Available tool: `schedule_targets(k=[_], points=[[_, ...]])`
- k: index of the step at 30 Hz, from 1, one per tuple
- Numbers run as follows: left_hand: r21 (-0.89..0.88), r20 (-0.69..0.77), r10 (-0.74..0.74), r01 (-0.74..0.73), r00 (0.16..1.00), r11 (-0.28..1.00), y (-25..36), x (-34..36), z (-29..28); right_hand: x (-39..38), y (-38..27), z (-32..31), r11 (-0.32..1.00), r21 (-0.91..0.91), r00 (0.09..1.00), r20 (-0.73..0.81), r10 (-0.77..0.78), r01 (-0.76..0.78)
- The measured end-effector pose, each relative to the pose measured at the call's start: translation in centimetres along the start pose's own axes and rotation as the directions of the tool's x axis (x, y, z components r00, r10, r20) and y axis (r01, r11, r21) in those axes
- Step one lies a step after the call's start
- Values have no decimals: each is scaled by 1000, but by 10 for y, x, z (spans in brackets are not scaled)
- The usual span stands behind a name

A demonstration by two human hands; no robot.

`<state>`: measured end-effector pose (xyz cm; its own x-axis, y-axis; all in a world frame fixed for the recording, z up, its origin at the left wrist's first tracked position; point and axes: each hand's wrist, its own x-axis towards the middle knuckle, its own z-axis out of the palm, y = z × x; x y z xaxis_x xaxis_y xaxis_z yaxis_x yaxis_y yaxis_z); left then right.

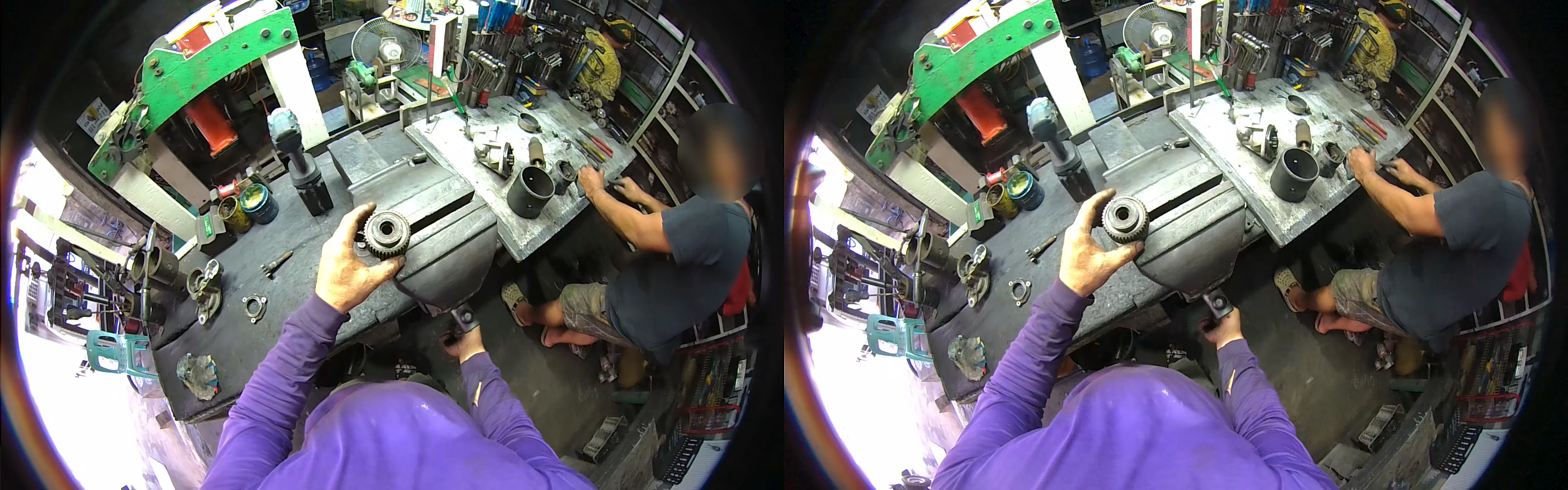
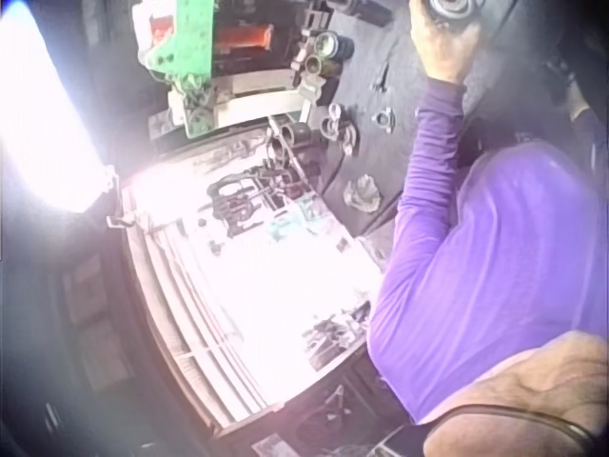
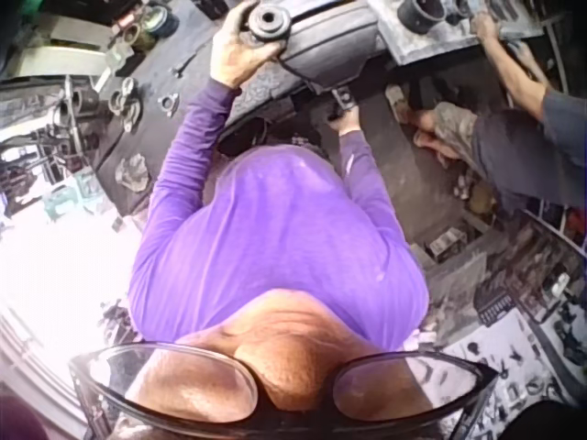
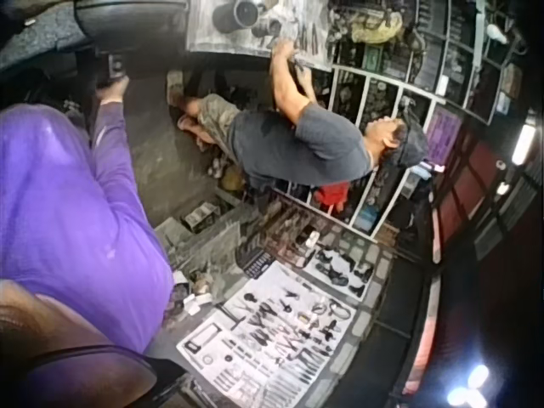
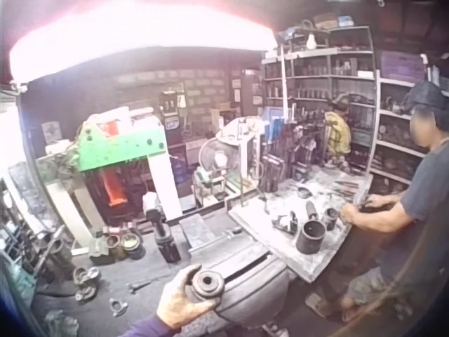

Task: The person uses pliers to remove a retaining ring from a cylindrical gear, then hammers the gear with a metal block to adjust or seat it. They repeatedly inspect the gear and use a hammer and block to tap it into place on the workbench.

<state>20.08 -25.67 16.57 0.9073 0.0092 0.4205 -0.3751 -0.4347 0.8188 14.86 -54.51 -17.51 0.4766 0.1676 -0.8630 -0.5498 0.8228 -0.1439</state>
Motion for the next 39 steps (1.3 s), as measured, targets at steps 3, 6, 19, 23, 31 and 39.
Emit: schedule_targets(k=[3,6,19,23,31,39], points=[[-17,17,-6,6,1000,1000,-3,-2,-1,-14,-39,20,967,76,969,12,-246,244],[-11,25,29,-29,999,1000,-4,0,-5,-60,-106,45,878,21,878,-35,-477,478],[-90,52,-17,22,998,996,-14,-2,-5,-264,22,89,415,-370,511,803,-306,831],[-86,47,-16,20,999,996,-18,-1,0,-180,82,46,267,-696,699,708,102,666],[-89,2,-96,96,995,991,-16,-9,5,-104,-111,38,880,57,794,407,-452,472],[-98,38,-191,194,981,976,-12,-9,3,-246,-43,66,533,-492,433,868,241,689]])
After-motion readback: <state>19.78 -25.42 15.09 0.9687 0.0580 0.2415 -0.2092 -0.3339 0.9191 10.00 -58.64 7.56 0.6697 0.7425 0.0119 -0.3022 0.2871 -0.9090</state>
